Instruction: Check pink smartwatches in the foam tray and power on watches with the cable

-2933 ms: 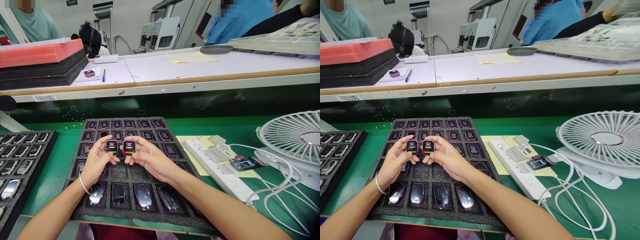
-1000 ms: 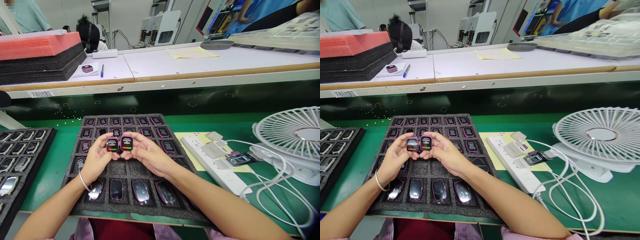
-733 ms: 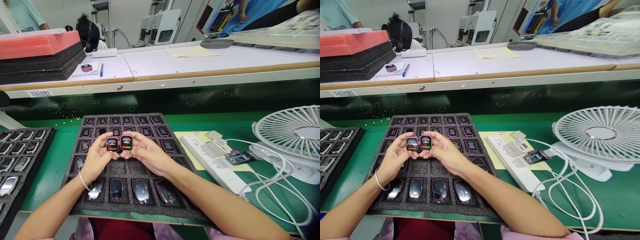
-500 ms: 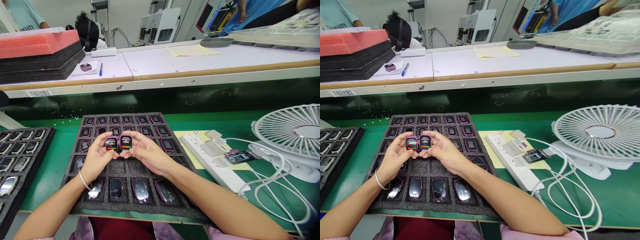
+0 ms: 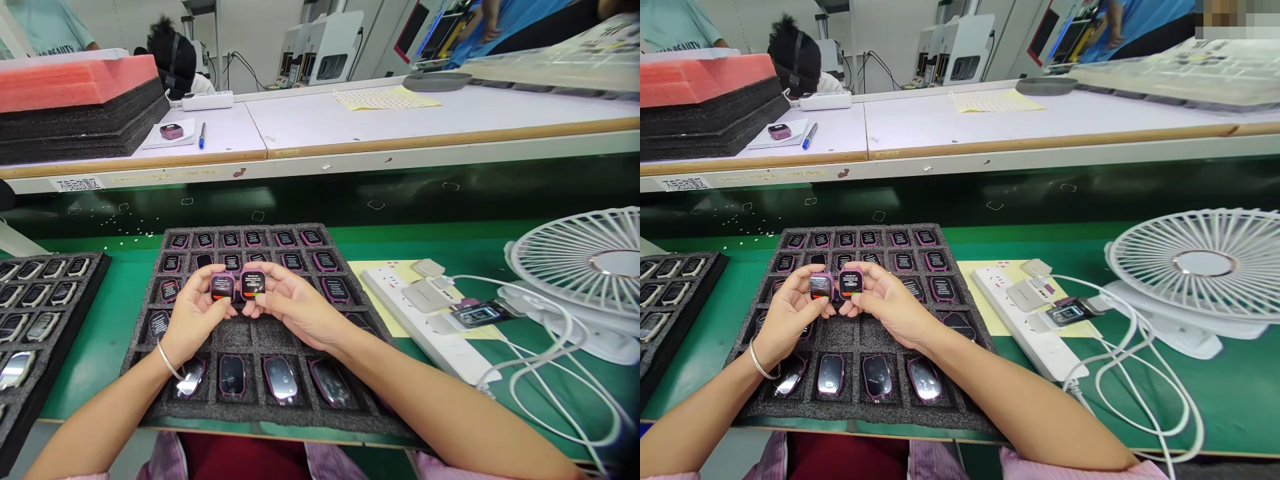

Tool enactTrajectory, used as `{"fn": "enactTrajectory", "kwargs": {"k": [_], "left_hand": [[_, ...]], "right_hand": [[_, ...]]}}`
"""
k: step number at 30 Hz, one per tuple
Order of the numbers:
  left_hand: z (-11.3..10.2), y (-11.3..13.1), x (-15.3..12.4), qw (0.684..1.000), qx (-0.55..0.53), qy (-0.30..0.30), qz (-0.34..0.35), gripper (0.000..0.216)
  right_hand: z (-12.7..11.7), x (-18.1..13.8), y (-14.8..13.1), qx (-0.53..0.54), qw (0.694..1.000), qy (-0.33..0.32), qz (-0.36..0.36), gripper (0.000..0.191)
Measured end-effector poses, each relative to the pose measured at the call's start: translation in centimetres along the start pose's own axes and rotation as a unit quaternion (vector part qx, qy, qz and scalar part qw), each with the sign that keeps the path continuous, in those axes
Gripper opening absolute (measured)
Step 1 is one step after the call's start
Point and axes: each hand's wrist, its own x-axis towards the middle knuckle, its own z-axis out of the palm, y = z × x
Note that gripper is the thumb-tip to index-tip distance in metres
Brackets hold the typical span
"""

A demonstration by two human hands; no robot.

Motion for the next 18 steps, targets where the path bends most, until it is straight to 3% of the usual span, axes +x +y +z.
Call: {"fn": "enactTrajectory", "kwargs": {"k": [18], "left_hand": [[0.0,0.26,-0.4,0.999,-0.025,-0.016,-0.044,0.043]], "right_hand": [[0.04,0.02,-0.28,-0.022,0.999,0.038,0.003,0.037]]}}
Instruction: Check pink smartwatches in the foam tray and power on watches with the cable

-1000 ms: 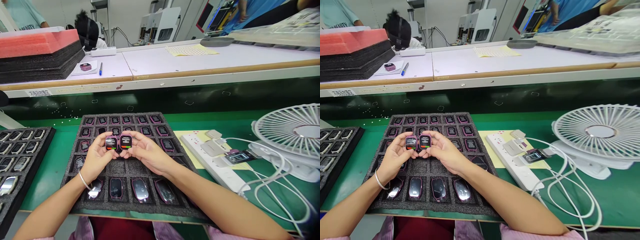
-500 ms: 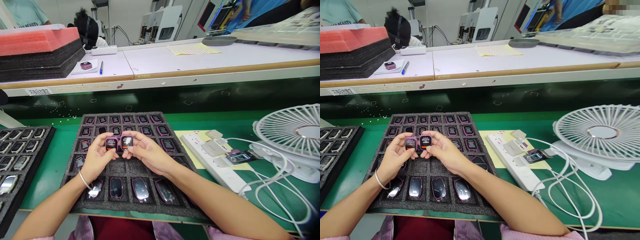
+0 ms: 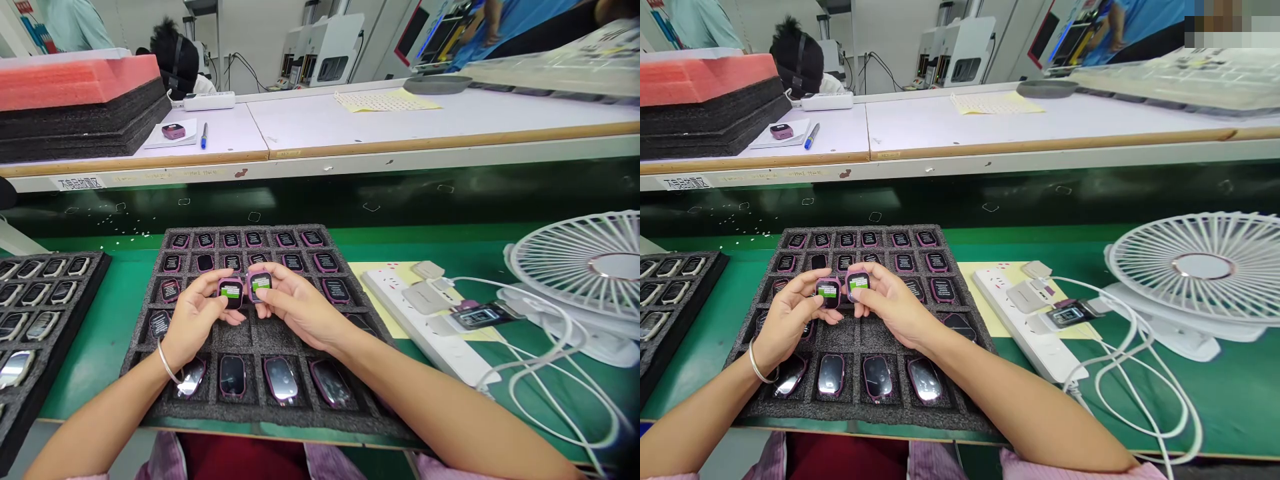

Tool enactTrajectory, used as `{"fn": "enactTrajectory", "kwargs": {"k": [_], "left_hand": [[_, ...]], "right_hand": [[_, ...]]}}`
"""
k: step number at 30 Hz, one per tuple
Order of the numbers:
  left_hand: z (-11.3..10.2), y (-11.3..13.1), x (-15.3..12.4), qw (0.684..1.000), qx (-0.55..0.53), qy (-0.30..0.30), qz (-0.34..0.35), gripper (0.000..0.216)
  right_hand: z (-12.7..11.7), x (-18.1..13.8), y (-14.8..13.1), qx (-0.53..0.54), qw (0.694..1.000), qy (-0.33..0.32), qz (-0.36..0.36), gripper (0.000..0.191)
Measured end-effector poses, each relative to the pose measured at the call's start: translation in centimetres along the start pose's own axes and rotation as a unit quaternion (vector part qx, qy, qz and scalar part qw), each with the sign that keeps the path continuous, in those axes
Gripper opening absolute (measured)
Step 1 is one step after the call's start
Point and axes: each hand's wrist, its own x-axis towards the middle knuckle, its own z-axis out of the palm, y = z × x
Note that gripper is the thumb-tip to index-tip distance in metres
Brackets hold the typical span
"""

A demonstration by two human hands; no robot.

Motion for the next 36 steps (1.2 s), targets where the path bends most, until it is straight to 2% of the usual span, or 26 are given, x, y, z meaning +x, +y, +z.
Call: {"fn": "enactTrajectory", "kwargs": {"k": [6,21,26,30,36], "left_hand": [[0.1,0.1,0.0,1.0,0.003,0.0,-0.002,0.04],[-0.2,-0.2,-0.1,1.0,-0.012,-0.003,0.0,0.043],[-0.2,-0.1,0.1,1.0,-0.026,0.002,-0.002,0.045],[-0.3,1.9,1.0,0.998,-0.055,0.008,0.012,0.046],[0.0,8.5,4.2,0.986,-0.069,-0.014,0.153,0.047]], "right_hand": [[0.0,0.1,0.2,-0.007,1.0,0.006,0.0,0.034],[-0.2,0.2,0.4,-0.01,1.0,-0.008,-0.011,0.042],[-0.2,0.4,0.5,0.009,1.0,-0.009,-0.004,0.035],[0.2,2.1,-1.2,0.036,0.999,-0.029,-0.015,0.033],[2.0,6.1,-8.4,-0.019,0.987,-0.071,-0.146,0.028]]}}
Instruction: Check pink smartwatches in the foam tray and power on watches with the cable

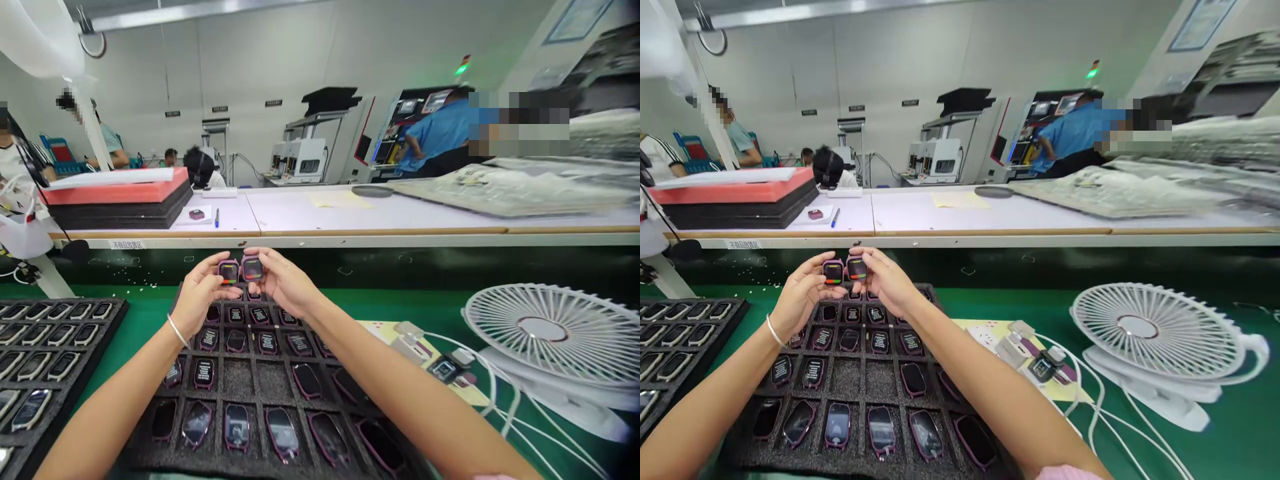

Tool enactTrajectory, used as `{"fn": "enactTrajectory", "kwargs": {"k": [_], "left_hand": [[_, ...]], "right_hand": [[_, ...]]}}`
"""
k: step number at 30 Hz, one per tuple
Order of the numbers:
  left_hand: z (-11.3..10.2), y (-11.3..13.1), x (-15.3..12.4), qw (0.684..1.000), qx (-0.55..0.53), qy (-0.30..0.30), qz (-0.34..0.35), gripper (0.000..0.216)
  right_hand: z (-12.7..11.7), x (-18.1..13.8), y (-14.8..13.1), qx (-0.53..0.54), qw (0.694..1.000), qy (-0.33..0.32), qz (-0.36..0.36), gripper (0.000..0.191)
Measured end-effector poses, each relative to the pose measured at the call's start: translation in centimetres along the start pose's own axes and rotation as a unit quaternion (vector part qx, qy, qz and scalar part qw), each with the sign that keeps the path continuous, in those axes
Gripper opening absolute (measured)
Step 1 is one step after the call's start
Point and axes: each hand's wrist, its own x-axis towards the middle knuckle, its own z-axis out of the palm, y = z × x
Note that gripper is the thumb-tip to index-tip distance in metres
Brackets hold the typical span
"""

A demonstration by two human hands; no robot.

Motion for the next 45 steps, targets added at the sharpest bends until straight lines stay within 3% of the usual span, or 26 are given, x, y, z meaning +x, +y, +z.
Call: {"fn": "enactTrajectory", "kwargs": {"k": [6,10,23,31,45], "left_hand": [[1.4,4.7,4.6,0.99,0.037,-0.018,0.136,0.061],[2.1,6.7,6.3,0.977,0.061,-0.021,0.205,0.063],[4.3,10.3,5.4,0.952,0.087,-0.045,0.291,0.059],[4.5,9.7,4.6,0.95,0.099,-0.031,0.295,0.055],[2.3,4.3,0.4,0.978,0.082,-0.018,0.19,0.056]], "right_hand": [[1.4,4.5,-6.3,-0.058,0.991,-0.06,-0.105,0.026],[2.1,5.4,-9.0,-0.091,0.981,-0.086,-0.149,0.043],[4.0,3.4,-12.8,-0.139,0.958,-0.108,-0.228,0.051],[4.2,2.0,-12.3,-0.162,0.954,-0.101,-0.23,0.047],[3.1,-1.4,-5.5,-0.107,0.98,-0.069,-0.153,0.043]]}}
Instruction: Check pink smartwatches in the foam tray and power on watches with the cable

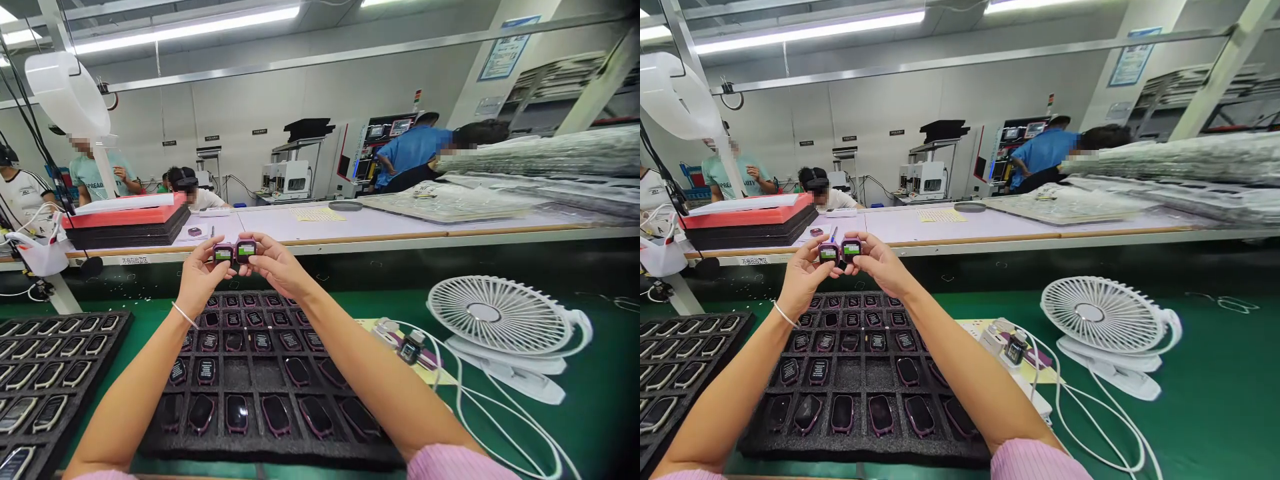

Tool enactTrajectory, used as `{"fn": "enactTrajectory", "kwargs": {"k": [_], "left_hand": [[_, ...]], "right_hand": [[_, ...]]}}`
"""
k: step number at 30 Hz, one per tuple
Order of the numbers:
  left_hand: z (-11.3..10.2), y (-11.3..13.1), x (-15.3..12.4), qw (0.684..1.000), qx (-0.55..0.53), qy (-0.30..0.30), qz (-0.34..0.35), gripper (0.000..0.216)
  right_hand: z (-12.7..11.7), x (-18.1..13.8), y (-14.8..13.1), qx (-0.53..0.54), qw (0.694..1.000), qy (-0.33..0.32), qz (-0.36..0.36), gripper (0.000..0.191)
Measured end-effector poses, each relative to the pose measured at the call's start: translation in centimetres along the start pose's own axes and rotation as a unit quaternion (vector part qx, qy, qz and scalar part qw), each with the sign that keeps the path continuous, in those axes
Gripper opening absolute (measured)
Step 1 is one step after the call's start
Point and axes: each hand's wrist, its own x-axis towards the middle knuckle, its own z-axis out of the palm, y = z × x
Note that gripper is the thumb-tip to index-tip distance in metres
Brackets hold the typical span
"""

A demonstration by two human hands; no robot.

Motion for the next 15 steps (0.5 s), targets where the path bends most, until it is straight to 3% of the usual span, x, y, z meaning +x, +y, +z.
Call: {"fn": "enactTrajectory", "kwargs": {"k": [6,15], "left_hand": [[-0.01,-0.4,-0.33,1.0,0.017,0.026,0.0,0.046],[0.03,-0.6,-0.65,1.0,0.024,-0.002,0.007,0.049]], "right_hand": [[-0.11,-0.31,0.89,0.009,1.0,-0.001,0.002,0.037],[-0.17,-0.52,0.8,0.019,1.0,0.017,0.006,0.04]]}}
